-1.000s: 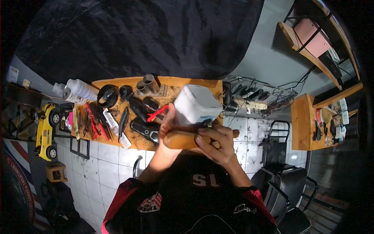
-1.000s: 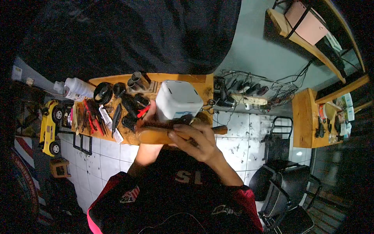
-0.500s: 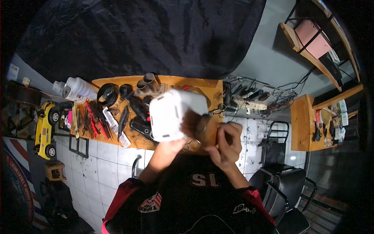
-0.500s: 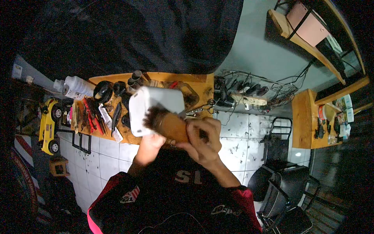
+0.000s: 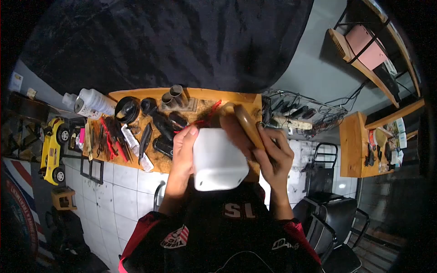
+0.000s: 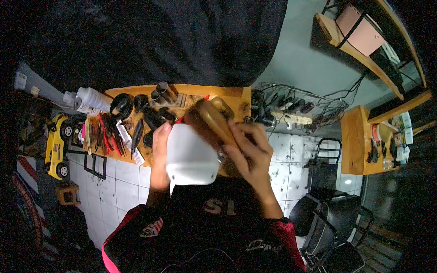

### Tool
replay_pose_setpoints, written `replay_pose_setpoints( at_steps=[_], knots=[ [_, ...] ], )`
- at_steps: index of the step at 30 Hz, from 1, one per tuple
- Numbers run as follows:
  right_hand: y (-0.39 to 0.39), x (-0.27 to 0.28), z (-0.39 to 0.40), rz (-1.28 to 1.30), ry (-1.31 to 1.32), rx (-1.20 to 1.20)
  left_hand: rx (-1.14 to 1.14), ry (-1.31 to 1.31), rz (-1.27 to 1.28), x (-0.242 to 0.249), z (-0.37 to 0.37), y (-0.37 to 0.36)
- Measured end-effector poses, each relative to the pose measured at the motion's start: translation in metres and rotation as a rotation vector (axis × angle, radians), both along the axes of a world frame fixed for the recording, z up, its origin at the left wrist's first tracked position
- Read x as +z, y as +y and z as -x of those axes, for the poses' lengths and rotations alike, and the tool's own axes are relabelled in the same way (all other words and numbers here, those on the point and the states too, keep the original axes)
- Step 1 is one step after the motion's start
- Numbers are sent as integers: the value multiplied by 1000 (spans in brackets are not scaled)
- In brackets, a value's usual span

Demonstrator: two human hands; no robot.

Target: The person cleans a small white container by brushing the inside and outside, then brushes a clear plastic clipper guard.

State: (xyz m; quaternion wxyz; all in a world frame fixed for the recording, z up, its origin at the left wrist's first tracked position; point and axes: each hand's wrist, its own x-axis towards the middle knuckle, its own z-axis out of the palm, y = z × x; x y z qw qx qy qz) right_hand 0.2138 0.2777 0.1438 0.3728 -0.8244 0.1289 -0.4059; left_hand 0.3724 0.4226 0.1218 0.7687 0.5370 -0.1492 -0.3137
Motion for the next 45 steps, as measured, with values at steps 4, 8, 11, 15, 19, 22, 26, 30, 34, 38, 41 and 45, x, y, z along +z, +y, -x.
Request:
replay_pose_setpoints(
  at_steps=[4,8,11,15,19,22,26,30,34,38,41,45],
  knots=[
    [-9,-3,-5,-107,-3,-60,-31,-250,2,-5,-7,10],
    [-3,24,9,24,7,225,60,-650,-256,-7,-9,12],
    [4,19,2,22,91,231,122,-893,-165,5,0,7],
    [-4,5,-9,108,204,-107,138,-855,-177,-5,-7,20],
    [-2,5,-5,-78,76,-154,273,-375,-12,-14,-12,7],
    [11,8,1,-12,-61,14,301,-66,152,3,-1,-12],
    [17,-10,-9,178,-56,43,251,74,200,-8,5,-13],
    [2,-17,-15,143,83,-316,221,113,112,2,0,-6],
    [-5,-27,-11,-538,-66,-144,57,426,285,-30,-12,2],
    [18,-54,-9,-988,-38,-92,2,640,447,-44,5,-7],
    [24,-32,-16,-1120,-84,228,-67,565,381,-40,8,-11],
    [15,-27,-15,-1162,-119,292,-93,457,166,-36,4,-11]
  ],
)
